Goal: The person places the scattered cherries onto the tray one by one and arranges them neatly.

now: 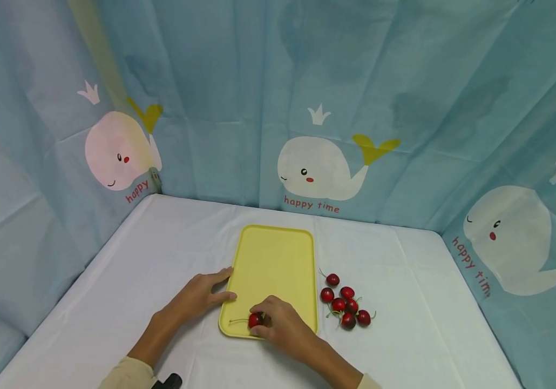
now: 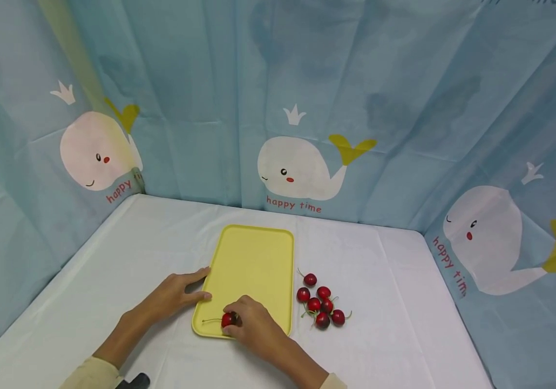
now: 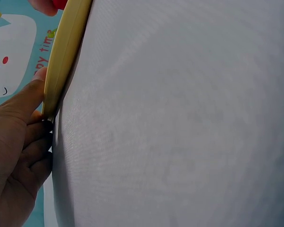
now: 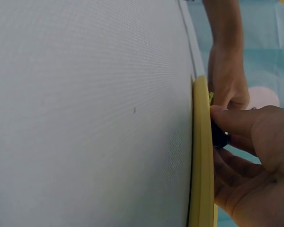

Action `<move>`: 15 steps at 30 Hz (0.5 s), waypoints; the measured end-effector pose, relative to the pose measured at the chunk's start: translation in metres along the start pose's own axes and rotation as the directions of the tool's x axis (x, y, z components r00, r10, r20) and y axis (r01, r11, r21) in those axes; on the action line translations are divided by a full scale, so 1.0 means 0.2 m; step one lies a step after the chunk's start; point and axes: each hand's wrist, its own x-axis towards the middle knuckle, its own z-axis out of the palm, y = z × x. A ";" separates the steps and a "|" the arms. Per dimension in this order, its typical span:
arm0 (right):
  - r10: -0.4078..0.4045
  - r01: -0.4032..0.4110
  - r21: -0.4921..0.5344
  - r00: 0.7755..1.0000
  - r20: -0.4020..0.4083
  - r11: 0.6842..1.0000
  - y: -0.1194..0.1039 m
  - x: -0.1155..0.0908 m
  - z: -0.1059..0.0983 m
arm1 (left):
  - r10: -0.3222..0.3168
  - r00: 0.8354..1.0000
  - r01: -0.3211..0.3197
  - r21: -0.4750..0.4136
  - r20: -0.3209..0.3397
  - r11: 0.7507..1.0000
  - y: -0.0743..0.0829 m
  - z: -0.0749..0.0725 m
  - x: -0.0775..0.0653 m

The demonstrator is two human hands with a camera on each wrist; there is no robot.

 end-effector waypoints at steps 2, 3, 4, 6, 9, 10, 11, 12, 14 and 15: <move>-0.004 0.004 0.002 1.000 0.002 1.000 0.00 0.00 0.00 | 0.001 1.000 -0.001 -0.001 0.000 1.000 0.00 0.00 0.00; -0.004 0.004 0.005 1.000 0.003 1.000 0.00 0.00 0.00 | 0.000 1.000 0.000 0.000 0.000 1.000 0.00 0.00 0.00; -0.005 0.005 0.010 1.000 0.004 1.000 0.00 0.00 0.00 | 0.000 1.000 0.000 0.000 0.000 1.000 0.00 0.00 0.00; -0.001 0.001 0.022 1.000 0.005 1.000 0.00 -0.01 0.00 | -0.001 1.000 0.001 0.003 0.000 1.000 0.00 0.00 0.00; 0.014 -0.015 0.041 1.000 0.009 0.999 0.00 0.00 0.00 | 0.000 1.000 0.000 0.001 0.002 1.000 0.00 0.00 0.00; 0.020 -0.020 0.046 1.000 0.010 0.999 0.00 0.00 -0.01 | 0.001 1.000 -0.001 -0.001 0.002 1.000 0.00 0.00 0.00; 0.026 -0.027 0.050 1.000 0.011 0.998 0.01 0.00 -0.01 | 0.002 1.000 -0.002 -0.003 0.002 1.000 0.00 0.00 0.00; 0.030 -0.031 0.054 0.999 0.012 0.998 0.01 0.00 -0.01 | 0.003 1.000 -0.003 -0.005 0.003 1.000 0.00 0.00 0.00; 0.040 -0.041 0.064 0.999 0.017 0.997 0.01 0.00 -0.02 | 0.002 1.000 -0.002 -0.009 0.005 1.000 0.00 0.00 0.00; 0.041 -0.042 0.067 0.999 0.018 0.997 0.01 0.00 -0.02 | 0.000 1.000 0.000 -0.010 0.005 1.000 0.00 0.00 0.00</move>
